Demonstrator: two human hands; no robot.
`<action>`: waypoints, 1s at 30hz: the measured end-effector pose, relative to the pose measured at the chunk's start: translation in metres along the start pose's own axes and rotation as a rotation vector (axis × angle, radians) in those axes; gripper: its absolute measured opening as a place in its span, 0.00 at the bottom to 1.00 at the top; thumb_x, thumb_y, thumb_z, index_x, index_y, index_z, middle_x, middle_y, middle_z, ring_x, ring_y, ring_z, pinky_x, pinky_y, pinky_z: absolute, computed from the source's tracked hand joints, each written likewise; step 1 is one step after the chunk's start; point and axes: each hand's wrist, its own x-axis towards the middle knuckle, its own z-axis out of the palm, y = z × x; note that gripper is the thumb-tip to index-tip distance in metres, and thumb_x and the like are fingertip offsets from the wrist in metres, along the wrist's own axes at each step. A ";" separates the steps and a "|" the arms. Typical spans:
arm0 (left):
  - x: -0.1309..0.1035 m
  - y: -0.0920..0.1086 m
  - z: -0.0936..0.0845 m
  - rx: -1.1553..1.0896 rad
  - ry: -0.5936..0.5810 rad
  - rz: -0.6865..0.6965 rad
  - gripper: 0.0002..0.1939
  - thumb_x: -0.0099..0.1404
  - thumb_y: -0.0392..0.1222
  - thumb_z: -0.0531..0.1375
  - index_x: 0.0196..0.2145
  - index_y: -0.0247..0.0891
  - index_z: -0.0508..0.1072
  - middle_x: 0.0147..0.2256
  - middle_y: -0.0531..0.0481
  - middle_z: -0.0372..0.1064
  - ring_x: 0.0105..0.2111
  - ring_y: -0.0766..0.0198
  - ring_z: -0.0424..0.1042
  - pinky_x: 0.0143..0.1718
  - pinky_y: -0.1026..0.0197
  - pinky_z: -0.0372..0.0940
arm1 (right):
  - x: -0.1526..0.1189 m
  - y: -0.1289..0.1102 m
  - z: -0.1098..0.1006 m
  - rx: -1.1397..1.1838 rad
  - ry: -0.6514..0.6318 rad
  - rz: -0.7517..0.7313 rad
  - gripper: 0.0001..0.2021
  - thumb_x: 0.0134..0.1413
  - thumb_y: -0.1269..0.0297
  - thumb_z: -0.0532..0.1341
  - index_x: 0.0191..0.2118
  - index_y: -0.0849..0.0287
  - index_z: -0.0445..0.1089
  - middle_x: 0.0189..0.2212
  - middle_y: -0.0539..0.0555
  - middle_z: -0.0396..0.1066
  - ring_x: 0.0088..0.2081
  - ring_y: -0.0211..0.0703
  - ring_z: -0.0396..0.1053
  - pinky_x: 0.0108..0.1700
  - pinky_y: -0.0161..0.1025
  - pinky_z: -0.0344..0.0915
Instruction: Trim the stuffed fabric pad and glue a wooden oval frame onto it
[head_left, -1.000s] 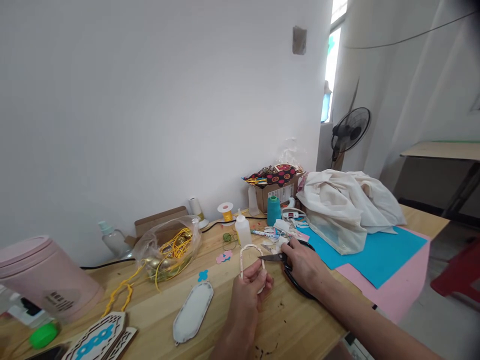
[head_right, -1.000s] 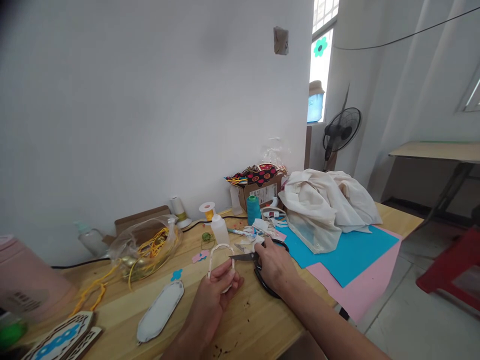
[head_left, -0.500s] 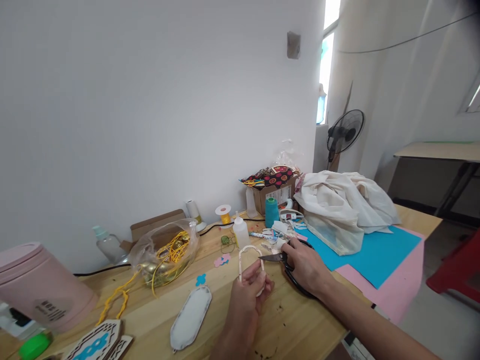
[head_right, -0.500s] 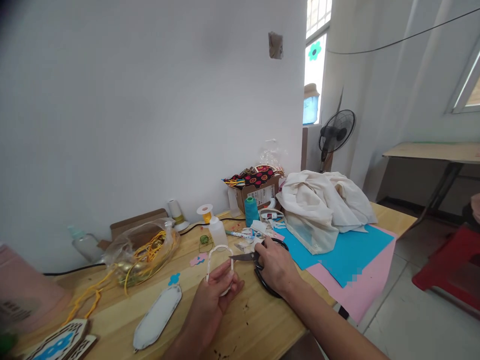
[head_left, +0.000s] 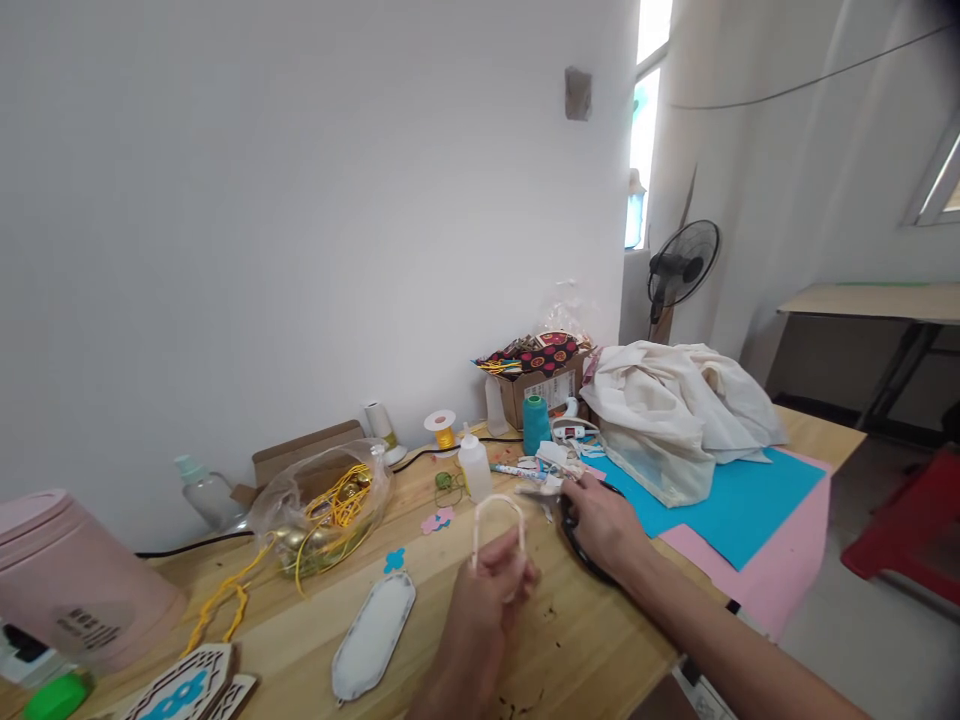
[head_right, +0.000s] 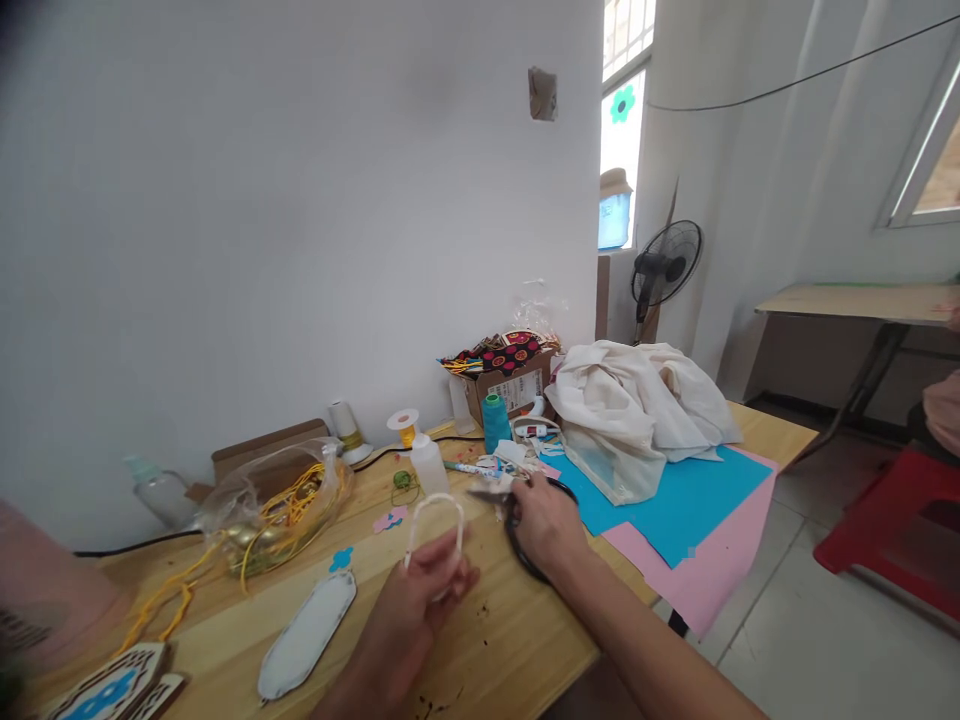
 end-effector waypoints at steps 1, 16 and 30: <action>0.000 -0.001 0.000 0.015 -0.019 -0.011 0.17 0.42 0.35 0.68 0.33 0.29 0.76 0.15 0.54 0.65 0.16 0.73 0.61 0.28 0.66 0.63 | 0.001 0.002 -0.001 0.000 0.008 0.028 0.11 0.49 0.70 0.53 0.40 0.57 0.64 0.36 0.56 0.66 0.32 0.43 0.67 0.26 0.35 0.50; 0.001 0.003 -0.002 -0.087 0.124 0.005 0.13 0.50 0.27 0.61 0.36 0.33 0.72 0.17 0.55 0.64 0.18 0.73 0.62 0.32 0.62 0.67 | -0.004 -0.003 -0.003 0.010 0.016 -0.164 0.09 0.44 0.74 0.53 0.33 0.55 0.65 0.35 0.52 0.64 0.31 0.40 0.64 0.26 0.35 0.47; 0.002 0.009 -0.007 -0.024 0.018 -0.028 0.13 0.45 0.33 0.66 0.33 0.32 0.76 0.18 0.55 0.64 0.19 0.74 0.61 0.31 0.68 0.63 | -0.002 -0.004 0.003 -0.005 0.049 -0.065 0.09 0.47 0.74 0.53 0.35 0.56 0.65 0.34 0.54 0.64 0.30 0.42 0.66 0.25 0.35 0.47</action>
